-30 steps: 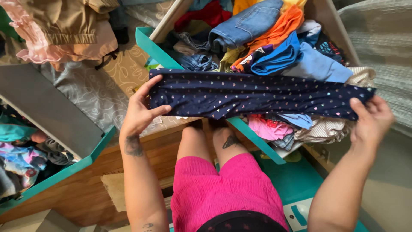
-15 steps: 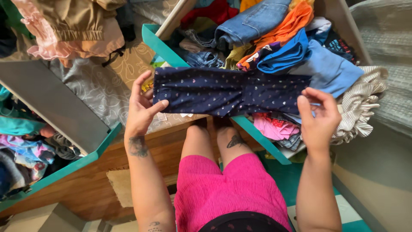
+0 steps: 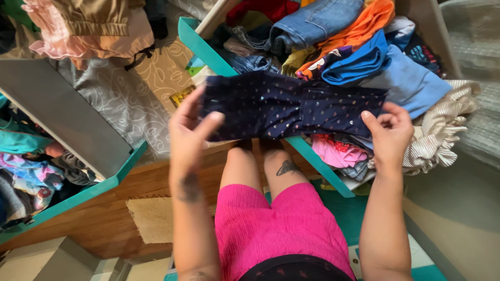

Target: The person sits on the floor and sorts through a drawer full of children's clothes. They pick up various items, unfold them, and place them into piles on the bed or back into the drawer.

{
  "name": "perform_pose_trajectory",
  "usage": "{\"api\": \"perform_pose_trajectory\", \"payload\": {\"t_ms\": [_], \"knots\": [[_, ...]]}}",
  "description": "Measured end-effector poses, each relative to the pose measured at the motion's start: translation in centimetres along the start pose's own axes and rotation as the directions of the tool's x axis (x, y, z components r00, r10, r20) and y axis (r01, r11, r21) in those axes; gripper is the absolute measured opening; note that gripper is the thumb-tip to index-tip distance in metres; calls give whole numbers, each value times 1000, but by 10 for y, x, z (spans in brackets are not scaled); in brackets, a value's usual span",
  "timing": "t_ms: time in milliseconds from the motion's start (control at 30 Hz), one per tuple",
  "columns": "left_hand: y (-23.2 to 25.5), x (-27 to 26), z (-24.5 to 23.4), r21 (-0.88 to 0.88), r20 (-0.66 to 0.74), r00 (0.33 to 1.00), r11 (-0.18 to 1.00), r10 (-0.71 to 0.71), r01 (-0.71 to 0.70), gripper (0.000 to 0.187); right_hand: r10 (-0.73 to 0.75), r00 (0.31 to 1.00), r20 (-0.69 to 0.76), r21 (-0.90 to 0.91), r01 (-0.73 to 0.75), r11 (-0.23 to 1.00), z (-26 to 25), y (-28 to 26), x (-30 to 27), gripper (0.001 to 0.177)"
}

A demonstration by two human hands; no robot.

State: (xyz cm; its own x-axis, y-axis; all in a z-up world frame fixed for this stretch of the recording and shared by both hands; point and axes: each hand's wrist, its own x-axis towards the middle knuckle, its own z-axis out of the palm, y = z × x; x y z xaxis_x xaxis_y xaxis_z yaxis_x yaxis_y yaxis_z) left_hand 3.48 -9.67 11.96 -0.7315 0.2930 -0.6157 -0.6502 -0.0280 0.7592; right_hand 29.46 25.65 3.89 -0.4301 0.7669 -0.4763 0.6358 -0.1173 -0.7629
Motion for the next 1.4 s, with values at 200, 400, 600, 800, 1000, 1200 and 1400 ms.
{"api": "perform_pose_trajectory", "payload": {"t_ms": [200, 400, 600, 800, 1000, 1200, 1400], "knots": [[-23, -51, 134, 376, 223, 911, 831, 348, -409, 64, -1, 975, 221, 471, -106, 876, -2, -29, -11, 24], [-75, -70, 194, 490, 597, 775, 671, 208, -557, 84, 68, 907, 416, 694, -365, 620, 23, -79, -41, 41], [-106, -71, 169, 277, 476, 874, 928, 94, -251, 47, 156, 903, 401, 458, -345, 819, 28, -76, -44, 38], [-82, -33, 122, -292, 347, 868, 838, -356, 460, 56, -114, 967, 229, 32, 109, 993, 38, -127, -102, 33], [-40, -23, 49, -478, 528, 789, 658, -313, 582, 52, -575, 532, 621, -96, 780, 618, 100, -176, -134, 50], [-15, -4, 13, -413, 250, 947, 863, -201, 292, 64, -651, 474, 594, -2, 809, 588, 139, -195, -133, 40], [30, 58, -10, -374, 201, 978, 918, -61, 135, 66, -589, 656, 472, -127, 712, 691, 151, -191, -102, 27]]}}
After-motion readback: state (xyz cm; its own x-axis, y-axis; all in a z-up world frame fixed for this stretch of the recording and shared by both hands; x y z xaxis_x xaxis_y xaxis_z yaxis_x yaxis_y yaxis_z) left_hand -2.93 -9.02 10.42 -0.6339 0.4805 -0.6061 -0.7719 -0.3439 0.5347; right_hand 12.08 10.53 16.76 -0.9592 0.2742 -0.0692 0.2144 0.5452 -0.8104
